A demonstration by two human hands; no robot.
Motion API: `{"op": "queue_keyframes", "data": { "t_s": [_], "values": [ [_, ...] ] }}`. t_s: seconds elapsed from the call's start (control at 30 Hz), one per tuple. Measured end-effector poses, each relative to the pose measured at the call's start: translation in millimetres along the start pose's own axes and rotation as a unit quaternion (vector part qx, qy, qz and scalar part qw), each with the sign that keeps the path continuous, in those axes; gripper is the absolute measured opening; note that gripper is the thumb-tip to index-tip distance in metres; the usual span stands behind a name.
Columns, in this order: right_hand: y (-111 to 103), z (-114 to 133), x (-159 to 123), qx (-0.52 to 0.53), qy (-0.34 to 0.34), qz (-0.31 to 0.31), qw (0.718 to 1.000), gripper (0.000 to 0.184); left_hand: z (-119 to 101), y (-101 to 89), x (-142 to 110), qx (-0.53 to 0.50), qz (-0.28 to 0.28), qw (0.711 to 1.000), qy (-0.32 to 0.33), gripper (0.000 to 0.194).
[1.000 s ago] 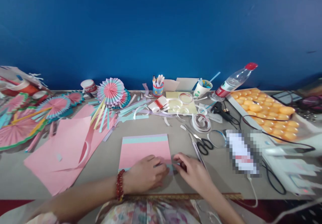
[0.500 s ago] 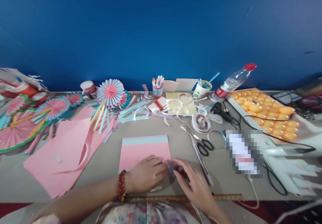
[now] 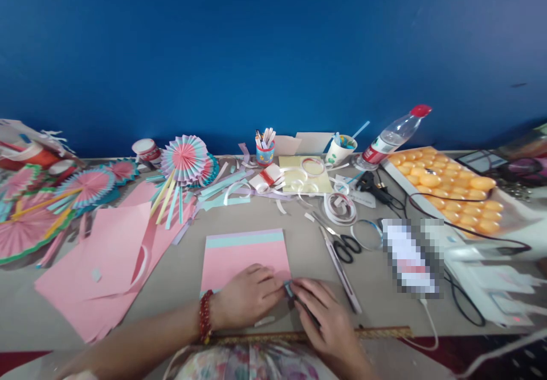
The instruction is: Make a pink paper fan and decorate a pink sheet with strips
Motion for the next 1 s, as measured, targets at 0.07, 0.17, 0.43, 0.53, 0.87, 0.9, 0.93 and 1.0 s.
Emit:
{"op": "queue_keyframes", "data": {
  "t_s": [0.07,0.17,0.43,0.53,0.87,0.9,0.93,1.0],
  "values": [
    [0.7,-0.1,-1.7,-0.010,-0.004,-0.020,1.000,0.034,2.2,-0.1,-1.2,-0.019,0.004,1.000,-0.010,0.026],
    [1.8,-1.6,-3.1,-0.015,0.000,-0.038,0.999,0.034,3.4,-0.3,-3.3,-0.028,0.006,1.000,-0.011,0.036],
    [1.6,-3.2,-1.8,0.030,0.013,-0.021,0.999,0.032,1.4,-0.6,-2.5,-0.003,-0.005,1.000,-0.014,0.040],
    [-2.6,-6.4,-3.5,0.044,0.025,-0.037,0.998,0.030,0.7,-3.2,-0.3,0.005,-0.004,1.000,-0.014,0.037],
    [0.0,-2.0,-3.5,0.006,0.002,-0.019,1.000,0.043,1.7,-2.5,0.7,-0.007,0.005,1.000,-0.021,0.034],
    [0.8,-3.0,-3.8,0.009,0.004,-0.017,1.000,0.043,1.7,-1.1,0.2,-0.007,0.009,1.000,-0.020,0.034],
    [1.4,-4.4,-4.5,0.014,0.006,-0.016,1.000,0.042,1.6,0.0,-0.2,-0.005,0.013,1.000,-0.018,0.035],
    [0.5,-7.9,-6.1,0.026,0.015,-0.027,0.999,0.039,1.3,1.1,-0.7,0.000,0.016,1.000,-0.014,0.037]
  ]
}}
Point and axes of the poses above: each hand's wrist, its own x-axis towards the middle knuckle, its own y-axis out of the palm, z = x × y, the point moved 7 cm from there along x, towards the middle knuckle, and after that the axes turned 7 degrees about x, right-handed, at the moved point
